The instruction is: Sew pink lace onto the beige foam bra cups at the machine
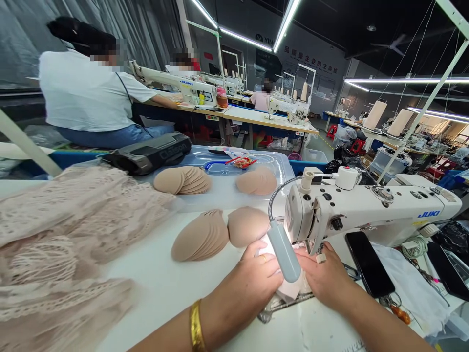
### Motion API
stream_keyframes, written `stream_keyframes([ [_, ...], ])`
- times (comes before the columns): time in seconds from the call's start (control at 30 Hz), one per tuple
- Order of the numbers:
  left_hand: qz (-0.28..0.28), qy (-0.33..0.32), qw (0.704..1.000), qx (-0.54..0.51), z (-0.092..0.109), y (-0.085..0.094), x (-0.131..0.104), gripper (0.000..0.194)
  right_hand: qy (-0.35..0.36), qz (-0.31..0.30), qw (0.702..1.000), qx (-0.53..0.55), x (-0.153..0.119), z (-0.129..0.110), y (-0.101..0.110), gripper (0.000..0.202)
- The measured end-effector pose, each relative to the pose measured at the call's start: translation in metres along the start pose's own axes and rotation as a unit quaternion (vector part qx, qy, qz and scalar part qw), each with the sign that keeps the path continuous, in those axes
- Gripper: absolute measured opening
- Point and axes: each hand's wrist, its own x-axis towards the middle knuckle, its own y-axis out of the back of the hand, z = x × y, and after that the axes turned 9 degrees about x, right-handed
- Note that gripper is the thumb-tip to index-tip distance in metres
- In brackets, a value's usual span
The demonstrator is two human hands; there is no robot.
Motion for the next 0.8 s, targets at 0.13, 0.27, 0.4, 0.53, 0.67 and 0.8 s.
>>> stream_keyframes([
  [0.13,0.023,-0.003,1.000,-0.009,0.002,0.001,0.002,0.032,-0.009,0.013,0.999,0.033,-0.001,-0.001,0.002,0.041],
  [0.27,0.030,0.005,0.999,-0.014,0.005,0.004,0.005,0.030,0.020,0.050,0.998,0.025,-0.003,-0.001,0.008,0.046],
  [0.4,0.024,0.003,1.000,-0.010,0.006,0.008,0.009,0.029,0.040,0.109,0.993,0.017,-0.003,-0.002,0.012,0.037],
  [0.53,0.021,0.009,1.000,-0.006,0.007,0.011,0.012,0.029,0.021,0.114,0.993,0.032,-0.001,-0.002,0.012,0.033],
  [0.67,0.040,0.002,0.999,-0.003,0.009,0.013,0.014,0.032,0.020,0.119,0.992,0.026,0.000,-0.002,0.012,0.031],
  [0.8,0.063,-0.007,0.998,0.027,0.011,0.015,0.015,0.035,0.019,0.122,0.992,0.032,-0.001,-0.001,0.011,0.028],
])
